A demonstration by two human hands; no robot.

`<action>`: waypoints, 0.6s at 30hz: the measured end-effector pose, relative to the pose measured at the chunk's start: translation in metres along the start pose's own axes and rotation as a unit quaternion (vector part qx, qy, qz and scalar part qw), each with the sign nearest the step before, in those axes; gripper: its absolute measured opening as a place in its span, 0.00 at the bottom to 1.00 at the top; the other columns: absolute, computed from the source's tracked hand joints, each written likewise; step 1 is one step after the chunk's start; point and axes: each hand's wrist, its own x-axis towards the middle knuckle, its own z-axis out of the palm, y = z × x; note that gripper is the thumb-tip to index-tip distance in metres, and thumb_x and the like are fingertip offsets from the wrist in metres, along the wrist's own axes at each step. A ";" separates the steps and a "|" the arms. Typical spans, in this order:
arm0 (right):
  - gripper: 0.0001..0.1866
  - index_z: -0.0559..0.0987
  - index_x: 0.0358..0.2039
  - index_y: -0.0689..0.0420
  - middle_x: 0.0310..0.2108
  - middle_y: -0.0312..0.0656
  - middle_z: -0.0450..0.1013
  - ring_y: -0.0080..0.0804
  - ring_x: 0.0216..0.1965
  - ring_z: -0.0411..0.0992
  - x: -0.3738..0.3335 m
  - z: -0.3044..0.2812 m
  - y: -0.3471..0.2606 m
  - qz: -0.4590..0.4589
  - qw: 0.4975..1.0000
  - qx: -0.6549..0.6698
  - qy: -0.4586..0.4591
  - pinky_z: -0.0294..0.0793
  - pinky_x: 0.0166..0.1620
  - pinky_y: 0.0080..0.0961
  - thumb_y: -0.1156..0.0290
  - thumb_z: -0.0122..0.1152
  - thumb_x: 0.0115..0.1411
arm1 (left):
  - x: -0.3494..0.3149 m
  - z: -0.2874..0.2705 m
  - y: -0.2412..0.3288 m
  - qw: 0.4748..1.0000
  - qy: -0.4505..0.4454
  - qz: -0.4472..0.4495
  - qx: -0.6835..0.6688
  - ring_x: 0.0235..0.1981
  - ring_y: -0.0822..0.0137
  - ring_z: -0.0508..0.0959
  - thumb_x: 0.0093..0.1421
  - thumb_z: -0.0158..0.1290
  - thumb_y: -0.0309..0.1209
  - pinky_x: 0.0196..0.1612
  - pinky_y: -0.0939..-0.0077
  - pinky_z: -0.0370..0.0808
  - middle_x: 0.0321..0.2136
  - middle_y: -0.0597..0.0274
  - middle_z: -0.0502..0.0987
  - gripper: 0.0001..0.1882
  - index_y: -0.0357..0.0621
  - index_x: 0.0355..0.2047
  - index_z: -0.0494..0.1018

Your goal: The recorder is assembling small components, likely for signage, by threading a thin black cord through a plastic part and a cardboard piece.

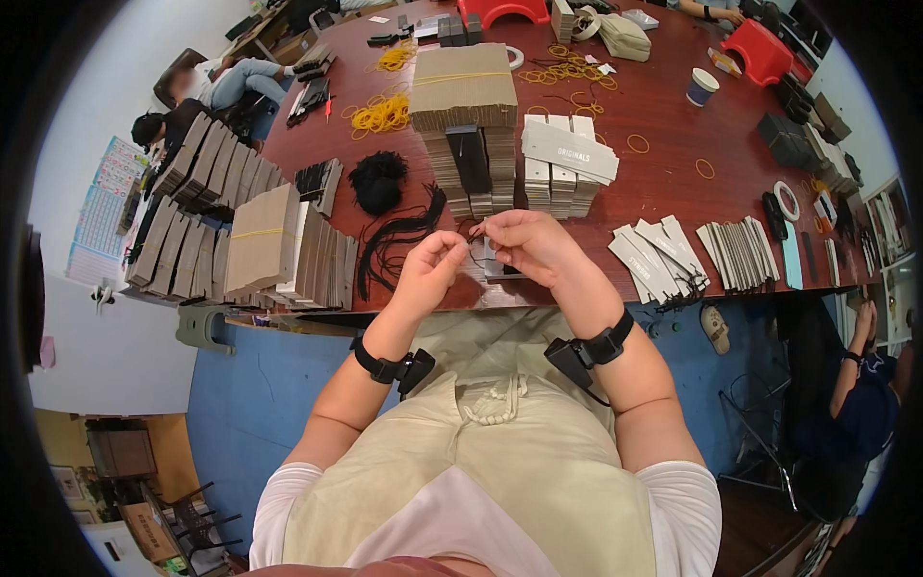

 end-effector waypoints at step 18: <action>0.14 0.79 0.40 0.63 0.37 0.34 0.74 0.16 0.31 0.66 -0.004 0.018 0.022 -0.106 0.967 -0.216 0.080 0.63 0.32 0.15 0.70 0.60 0.55 | -0.002 -0.003 0.004 0.996 0.010 -0.059 -0.072 0.18 0.86 0.59 0.62 0.49 0.30 0.19 0.90 0.54 0.22 0.77 0.67 0.05 0.43 0.35 0.71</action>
